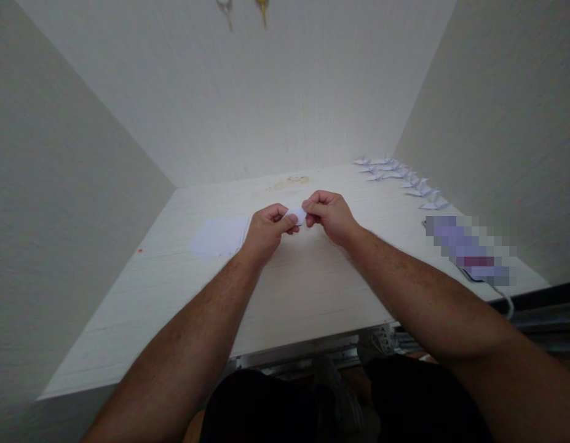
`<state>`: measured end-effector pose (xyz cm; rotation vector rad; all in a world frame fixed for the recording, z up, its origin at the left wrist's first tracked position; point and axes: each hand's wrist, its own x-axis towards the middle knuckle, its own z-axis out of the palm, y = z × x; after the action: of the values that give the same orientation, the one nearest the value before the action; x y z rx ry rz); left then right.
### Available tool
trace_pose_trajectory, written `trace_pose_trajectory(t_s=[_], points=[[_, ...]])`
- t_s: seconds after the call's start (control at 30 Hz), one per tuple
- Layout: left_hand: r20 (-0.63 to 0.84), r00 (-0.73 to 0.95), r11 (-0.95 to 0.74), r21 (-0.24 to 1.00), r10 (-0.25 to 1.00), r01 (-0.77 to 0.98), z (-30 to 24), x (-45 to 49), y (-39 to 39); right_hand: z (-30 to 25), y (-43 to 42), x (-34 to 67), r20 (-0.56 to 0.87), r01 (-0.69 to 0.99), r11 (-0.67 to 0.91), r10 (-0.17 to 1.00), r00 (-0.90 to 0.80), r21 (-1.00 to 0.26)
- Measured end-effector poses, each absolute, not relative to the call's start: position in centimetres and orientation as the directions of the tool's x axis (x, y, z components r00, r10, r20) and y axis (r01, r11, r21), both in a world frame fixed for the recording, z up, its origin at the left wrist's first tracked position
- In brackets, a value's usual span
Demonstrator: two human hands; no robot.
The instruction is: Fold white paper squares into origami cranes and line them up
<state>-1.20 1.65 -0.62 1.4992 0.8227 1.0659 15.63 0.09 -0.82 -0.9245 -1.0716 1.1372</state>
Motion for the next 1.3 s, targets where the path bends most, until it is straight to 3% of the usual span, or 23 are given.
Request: trace_pose_trajectory(t_s=[0.23,1.3], points=[[0.239,0.369,-0.259,0.966,0.898,0.004,-0.08,-1.32,1.27,-0.64,0.05,15.81,0.156,-0.262,0.153,0.988,0.008,-0.953],[0.175,0.303,-0.180,0.984,0.937,-0.012,-0.52,-1.28,1.98,-0.76,0.64,16.57,0.153,-0.302,0.207,0.969,0.192,-0.931]])
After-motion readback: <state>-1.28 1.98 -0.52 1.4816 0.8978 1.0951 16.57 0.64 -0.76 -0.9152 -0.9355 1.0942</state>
